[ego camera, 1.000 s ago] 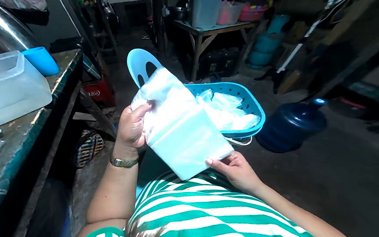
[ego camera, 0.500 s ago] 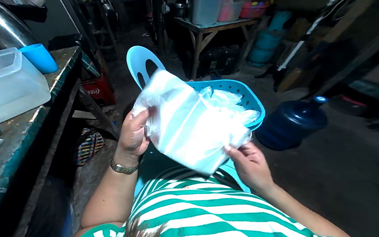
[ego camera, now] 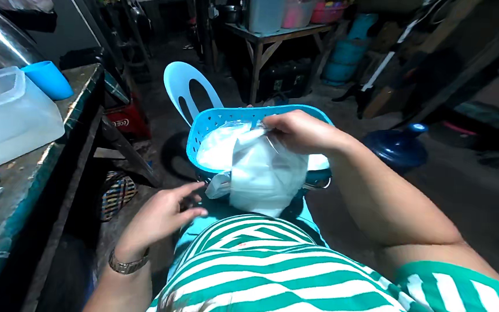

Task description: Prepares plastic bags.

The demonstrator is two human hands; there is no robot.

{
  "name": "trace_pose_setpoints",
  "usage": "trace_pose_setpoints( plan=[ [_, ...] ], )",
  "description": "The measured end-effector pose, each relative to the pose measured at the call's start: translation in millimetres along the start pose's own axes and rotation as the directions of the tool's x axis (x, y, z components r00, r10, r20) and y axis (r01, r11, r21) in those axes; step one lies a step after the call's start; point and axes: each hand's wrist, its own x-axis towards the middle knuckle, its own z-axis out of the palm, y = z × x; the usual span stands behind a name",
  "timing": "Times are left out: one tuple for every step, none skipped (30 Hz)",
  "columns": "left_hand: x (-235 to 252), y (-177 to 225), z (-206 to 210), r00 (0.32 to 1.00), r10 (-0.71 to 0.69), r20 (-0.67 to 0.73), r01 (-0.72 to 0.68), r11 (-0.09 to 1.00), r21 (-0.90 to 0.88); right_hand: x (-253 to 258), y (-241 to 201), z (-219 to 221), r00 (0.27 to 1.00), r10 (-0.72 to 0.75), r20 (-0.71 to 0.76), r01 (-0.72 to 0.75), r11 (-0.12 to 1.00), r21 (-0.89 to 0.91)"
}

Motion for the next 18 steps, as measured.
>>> trace_pose_setpoints(
  plan=[
    [4.1,4.5,-0.7,0.99,0.034,-0.138,-0.039,0.998,-0.039,11.4,-1.5,-2.3,0.998,0.02,0.067,-0.02,1.0,-0.009],
    [10.6,10.2,0.0,0.962,0.062,-0.266,-0.092,0.991,-0.1,21.4,-3.9,-5.1,0.992,0.041,0.119,-0.041,0.999,-0.006],
    [18.7,16.0,2.1,0.927,0.085,-0.366,-0.15,0.977,-0.154,30.1,-4.4,-6.6,0.987,0.054,0.15,-0.055,0.998,0.002],
    [28.0,20.9,5.5,0.896,0.108,-0.43,-0.202,0.963,-0.179,37.7,-4.1,-7.5,0.982,0.07,0.173,-0.073,0.997,0.013],
    [38.5,24.4,10.3,0.875,0.143,-0.462,-0.244,0.955,-0.168,44.1,-3.9,-7.5,0.976,0.09,0.197,-0.096,0.995,0.022],
    [50.1,26.6,16.0,0.863,0.184,-0.471,-0.276,0.952,-0.135,49.3,-1.5,-5.0,0.971,0.1,0.217,-0.109,0.994,0.028],
    [62.4,28.4,22.5,0.853,0.226,-0.47,-0.299,0.95,-0.087,53.1,2.6,0.6,0.965,0.108,0.238,-0.117,0.993,0.023],
    [74.7,30.2,29.4,0.846,0.258,-0.466,-0.308,0.951,-0.032,55.1,5.6,8.6,0.952,0.125,0.279,-0.132,0.991,0.007],
    [85.2,32.4,35.5,0.856,0.27,-0.442,-0.286,0.958,0.031,54.7,7.9,19.0,0.927,0.157,0.34,-0.156,0.987,-0.03],
    [93.3,35.7,40.1,0.886,0.244,-0.394,-0.229,0.97,0.086,52.0,10.2,31.4,0.887,0.196,0.419,-0.179,0.981,-0.078],
    [98.9,41.0,42.6,0.931,0.176,-0.321,-0.14,0.981,0.132,47.1,11.7,43.5,0.839,0.228,0.494,-0.197,0.974,-0.114],
    [102.3,47.6,42.8,0.968,0.084,-0.236,-0.046,0.986,0.161,41.5,11.7,53.5,0.787,0.253,0.562,-0.212,0.967,-0.139],
    [104.0,52.5,42.7,0.985,0.017,-0.173,0.013,0.985,0.172,35.4,13.1,62.5,0.762,0.262,0.592,-0.21,0.965,-0.156],
    [104.0,55.3,42.6,0.99,-0.004,-0.142,0.028,0.985,0.169,30.1,15.9,68.3,0.77,0.257,0.584,-0.206,0.966,-0.154],
    [102.5,56.0,42.6,0.991,0.012,-0.134,0.01,0.987,0.159,26.6,17.1,67.1,0.782,0.249,0.572,-0.216,0.968,-0.127],
    [100.1,55.4,42.5,0.99,0.036,-0.134,-0.017,0.99,0.142,23.7,19.8,64.4,0.816,0.229,0.531,-0.223,0.972,-0.077],
    [97.5,55.0,41.3,0.991,0.049,-0.122,-0.033,0.991,0.127,21.9,22.7,61.0,0.856,0.211,0.472,-0.226,0.974,-0.025],
    [95.6,54.9,38.9,0.995,0.045,-0.093,-0.035,0.993,0.11,21.0,24.9,58.1,0.893,0.207,0.399,-0.233,0.972,0.018]
  ],
)
